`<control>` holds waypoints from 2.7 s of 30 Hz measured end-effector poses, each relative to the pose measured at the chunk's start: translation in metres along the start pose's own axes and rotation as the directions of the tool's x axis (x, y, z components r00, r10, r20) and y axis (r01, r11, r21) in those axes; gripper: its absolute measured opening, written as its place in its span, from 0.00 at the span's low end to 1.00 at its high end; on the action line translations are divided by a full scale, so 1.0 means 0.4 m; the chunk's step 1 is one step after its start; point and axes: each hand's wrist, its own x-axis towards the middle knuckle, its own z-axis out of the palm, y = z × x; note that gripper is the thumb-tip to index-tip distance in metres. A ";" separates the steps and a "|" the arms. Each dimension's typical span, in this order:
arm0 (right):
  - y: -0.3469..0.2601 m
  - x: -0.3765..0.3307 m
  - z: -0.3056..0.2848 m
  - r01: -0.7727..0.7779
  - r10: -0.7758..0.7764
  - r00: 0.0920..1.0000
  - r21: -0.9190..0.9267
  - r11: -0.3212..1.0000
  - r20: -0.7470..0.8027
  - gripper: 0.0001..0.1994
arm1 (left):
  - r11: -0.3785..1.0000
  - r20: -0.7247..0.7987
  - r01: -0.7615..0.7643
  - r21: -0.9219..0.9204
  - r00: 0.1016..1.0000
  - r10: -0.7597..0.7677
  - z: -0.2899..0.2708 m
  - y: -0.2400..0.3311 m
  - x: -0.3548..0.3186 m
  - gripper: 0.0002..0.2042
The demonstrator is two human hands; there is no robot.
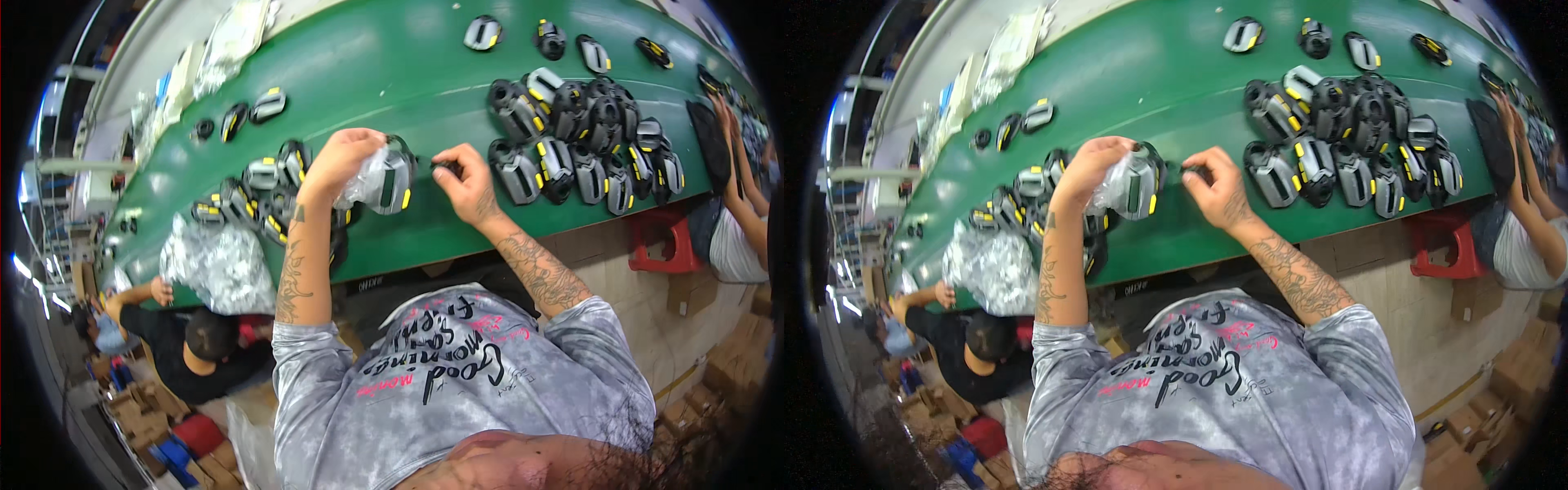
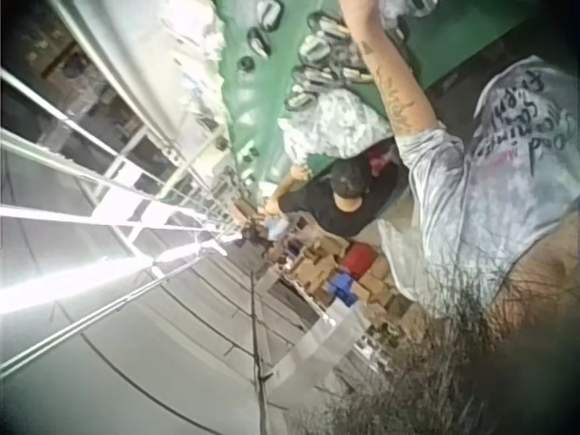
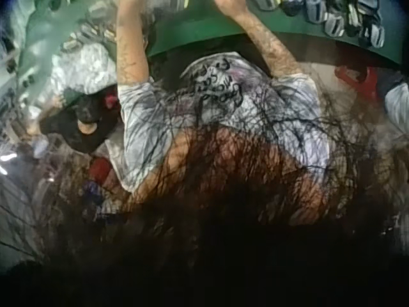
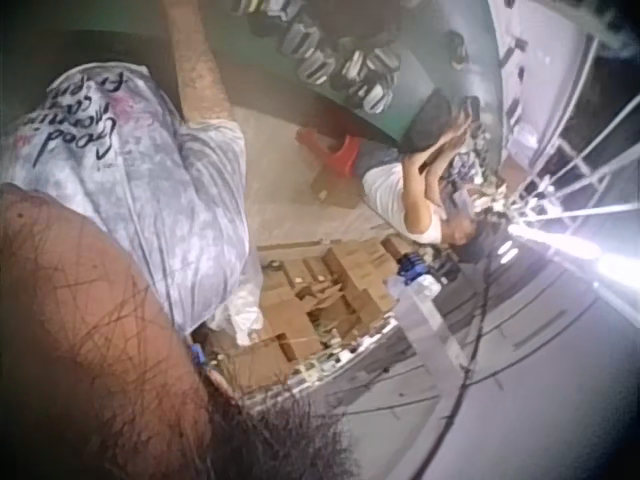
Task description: The person takes small parts out of plastic bags, attaches them onto plastic casings by hand, and places the assembled casings on the workbench.
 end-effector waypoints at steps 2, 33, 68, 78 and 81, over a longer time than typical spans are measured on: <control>-0.007 0.003 0.016 0.045 -0.046 0.999 -0.065 0.997 -0.003 0.07 | 0.974 0.027 0.063 0.216 0.997 -0.071 -0.003 -0.065 -0.027 0.17; -0.086 0.074 0.059 -0.407 0.318 0.875 0.199 0.892 0.364 0.19 | 0.756 -0.267 -0.321 -0.571 0.943 0.199 0.145 -0.297 -0.178 0.32; -0.113 0.009 0.110 -0.042 0.135 0.976 -0.461 0.887 0.171 0.41 | 0.837 -0.326 -0.433 -0.335 0.887 0.328 0.134 -0.337 -0.165 0.18; -0.009 0.043 0.023 -0.142 0.152 0.911 -0.056 0.988 0.383 0.34 | 0.871 -0.400 -0.385 -0.304 0.882 0.250 0.140 -0.332 -0.147 0.15; -0.004 0.005 0.048 -0.041 0.073 0.955 -0.114 0.993 0.288 0.27 | 0.892 -0.455 -0.401 -0.210 0.847 0.273 0.147 -0.323 -0.167 0.19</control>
